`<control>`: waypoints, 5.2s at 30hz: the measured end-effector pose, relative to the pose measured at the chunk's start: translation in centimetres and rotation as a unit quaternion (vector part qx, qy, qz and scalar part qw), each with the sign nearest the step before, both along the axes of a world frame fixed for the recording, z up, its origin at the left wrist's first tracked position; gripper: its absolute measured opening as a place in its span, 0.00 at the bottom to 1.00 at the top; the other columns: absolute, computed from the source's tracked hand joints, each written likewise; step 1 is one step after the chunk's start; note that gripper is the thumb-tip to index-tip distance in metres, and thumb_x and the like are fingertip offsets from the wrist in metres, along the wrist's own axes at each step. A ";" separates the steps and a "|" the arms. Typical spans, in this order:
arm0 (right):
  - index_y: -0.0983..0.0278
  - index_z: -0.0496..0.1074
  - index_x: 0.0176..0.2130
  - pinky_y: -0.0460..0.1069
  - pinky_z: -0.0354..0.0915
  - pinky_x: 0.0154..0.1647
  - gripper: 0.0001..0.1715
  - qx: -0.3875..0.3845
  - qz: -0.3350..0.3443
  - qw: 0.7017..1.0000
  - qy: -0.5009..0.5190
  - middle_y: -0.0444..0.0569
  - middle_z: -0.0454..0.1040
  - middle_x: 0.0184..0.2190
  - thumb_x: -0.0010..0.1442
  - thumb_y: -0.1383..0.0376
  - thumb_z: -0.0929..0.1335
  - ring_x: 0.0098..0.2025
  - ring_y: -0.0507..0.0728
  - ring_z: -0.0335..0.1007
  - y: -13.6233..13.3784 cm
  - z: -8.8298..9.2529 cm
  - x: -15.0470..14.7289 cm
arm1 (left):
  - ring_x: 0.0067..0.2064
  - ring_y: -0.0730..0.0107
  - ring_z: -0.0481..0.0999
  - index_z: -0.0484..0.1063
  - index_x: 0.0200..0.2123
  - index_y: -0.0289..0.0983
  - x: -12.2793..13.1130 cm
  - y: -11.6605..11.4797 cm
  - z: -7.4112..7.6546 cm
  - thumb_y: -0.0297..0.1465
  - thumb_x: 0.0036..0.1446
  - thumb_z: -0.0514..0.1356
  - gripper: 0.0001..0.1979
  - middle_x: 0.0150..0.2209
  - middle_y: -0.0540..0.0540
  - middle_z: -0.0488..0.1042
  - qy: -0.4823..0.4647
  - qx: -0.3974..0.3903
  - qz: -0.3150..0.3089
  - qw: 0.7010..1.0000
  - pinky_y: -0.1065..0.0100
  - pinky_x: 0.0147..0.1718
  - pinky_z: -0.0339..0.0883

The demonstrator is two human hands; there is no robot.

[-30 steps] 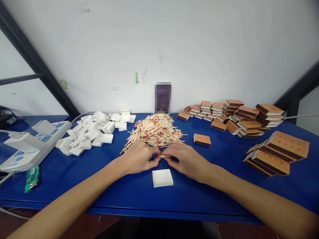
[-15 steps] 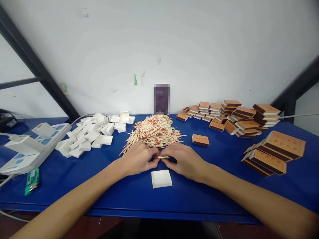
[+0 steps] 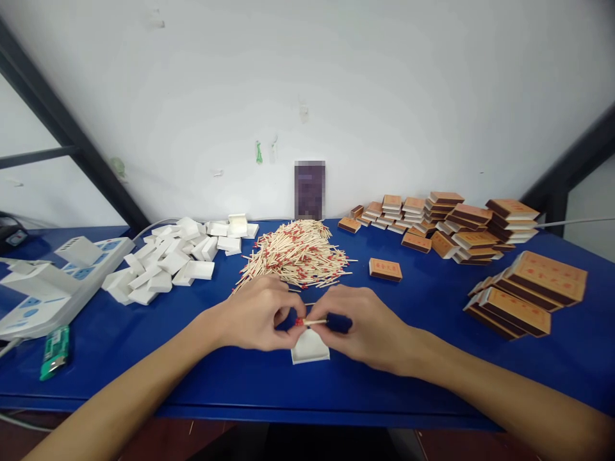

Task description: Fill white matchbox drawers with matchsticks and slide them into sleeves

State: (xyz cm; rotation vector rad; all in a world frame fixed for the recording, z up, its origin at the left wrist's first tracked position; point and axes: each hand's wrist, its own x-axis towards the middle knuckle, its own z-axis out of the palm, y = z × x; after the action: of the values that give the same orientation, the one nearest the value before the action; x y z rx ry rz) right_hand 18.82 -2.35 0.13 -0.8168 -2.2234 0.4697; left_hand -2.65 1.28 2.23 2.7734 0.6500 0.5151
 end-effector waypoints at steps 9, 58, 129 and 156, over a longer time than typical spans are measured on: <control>0.62 0.78 0.32 0.51 0.54 0.40 0.06 -0.026 0.016 0.994 -0.106 0.43 0.74 0.23 0.56 0.72 0.70 0.34 0.54 0.65 -1.2 0.2 -0.6 | 0.32 0.70 0.71 0.74 0.37 0.36 -0.3 1.1 -0.4 0.30 0.63 0.51 0.11 0.29 0.49 0.73 0.006 0.022 0.007 1.000 0.67 0.35 0.61; 0.62 0.67 0.44 0.53 0.62 0.42 0.23 0.034 0.023 0.985 -0.168 0.47 0.74 0.37 0.52 0.55 0.72 0.36 0.57 0.69 -0.5 0.5 0.7 | 0.40 0.65 0.71 0.74 0.38 0.39 -0.1 0.1 -0.1 0.39 0.46 0.69 0.17 0.39 0.48 0.71 0.066 -0.078 -0.047 0.994 0.66 0.41 0.64; 0.63 0.73 0.43 0.50 0.63 0.37 0.10 0.046 -0.146 0.965 -0.214 0.49 0.74 0.37 0.61 0.70 0.64 0.38 0.58 0.70 3.8 -1.3 3.0 | 0.36 0.68 0.74 0.75 0.40 0.36 -4.0 4.9 -0.3 0.30 0.61 0.57 0.08 0.36 0.45 0.77 -0.071 0.201 0.030 0.977 0.65 0.36 0.66; 0.57 0.67 0.59 0.50 0.62 0.36 0.23 0.034 -0.044 0.959 -0.277 0.51 0.72 0.39 0.69 0.68 0.58 0.38 0.58 0.70 3.3 -1.1 1.4 | 0.26 0.73 0.74 0.72 0.46 0.37 -4.4 3.5 1.6 0.40 0.60 0.61 0.16 0.26 0.52 0.76 0.115 -0.119 0.090 0.982 0.73 0.25 0.61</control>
State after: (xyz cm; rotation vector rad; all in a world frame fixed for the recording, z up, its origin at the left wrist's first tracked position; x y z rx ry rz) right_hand 20.27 0.97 -0.95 -1.1059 -2.6753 0.1224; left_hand -7.01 4.74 3.84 2.5797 0.9524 0.1365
